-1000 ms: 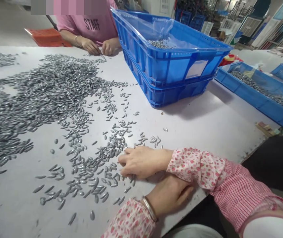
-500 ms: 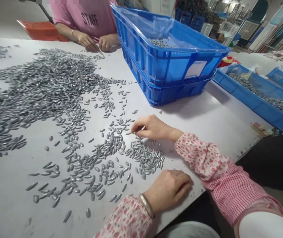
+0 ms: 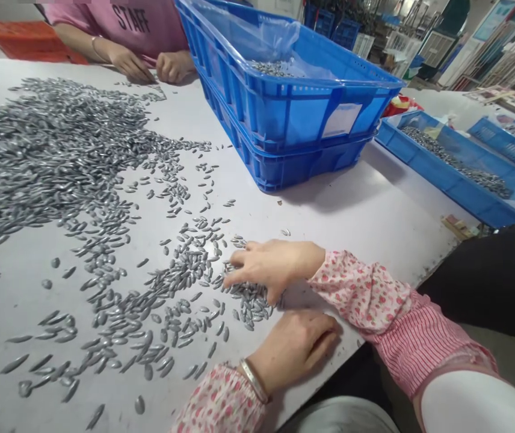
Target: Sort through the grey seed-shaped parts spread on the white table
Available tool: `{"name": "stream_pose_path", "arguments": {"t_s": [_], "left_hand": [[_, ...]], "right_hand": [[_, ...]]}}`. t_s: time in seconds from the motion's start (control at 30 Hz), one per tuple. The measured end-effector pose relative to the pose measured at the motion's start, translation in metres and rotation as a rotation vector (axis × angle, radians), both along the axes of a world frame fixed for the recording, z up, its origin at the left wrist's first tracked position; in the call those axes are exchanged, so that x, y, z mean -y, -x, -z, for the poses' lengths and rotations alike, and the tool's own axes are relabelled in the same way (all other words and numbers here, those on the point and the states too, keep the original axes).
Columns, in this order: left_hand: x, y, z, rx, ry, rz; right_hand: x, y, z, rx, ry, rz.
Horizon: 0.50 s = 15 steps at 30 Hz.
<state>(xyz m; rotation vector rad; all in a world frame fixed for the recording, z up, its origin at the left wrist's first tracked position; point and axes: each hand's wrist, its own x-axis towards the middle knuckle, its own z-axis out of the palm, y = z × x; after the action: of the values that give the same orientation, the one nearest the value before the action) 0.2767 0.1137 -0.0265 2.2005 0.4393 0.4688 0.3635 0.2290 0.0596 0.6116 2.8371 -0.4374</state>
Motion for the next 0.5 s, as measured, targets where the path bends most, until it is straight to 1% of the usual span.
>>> {"name": "stream_pose_path", "arguments": {"t_s": [0.1,0.2,0.27,0.33,0.4,0.5], "left_hand": [[0.000,0.000,0.000,0.015,-0.038,-0.024],[0.001,-0.001,0.002,0.068,-0.089,-0.049],[0.001,-0.002,0.003,0.068,-0.110,-0.051],[0.001,-0.003,0.004,0.037,-0.099,-0.032],[0.001,-0.003,0.003,0.008,-0.067,-0.008],[0.000,-0.003,0.002,-0.020,-0.050,0.010]], "right_hand": [[0.017,0.019,0.009,0.026,-0.085,-0.002],[0.022,0.035,0.022,-0.066,-0.099,0.050],[0.018,0.041,0.031,-0.160,-0.026,0.111],[0.008,0.041,0.036,-0.294,0.098,0.176],[-0.003,0.037,0.036,-0.459,0.215,0.254],[-0.018,0.023,0.032,-0.687,0.302,0.388]]}}
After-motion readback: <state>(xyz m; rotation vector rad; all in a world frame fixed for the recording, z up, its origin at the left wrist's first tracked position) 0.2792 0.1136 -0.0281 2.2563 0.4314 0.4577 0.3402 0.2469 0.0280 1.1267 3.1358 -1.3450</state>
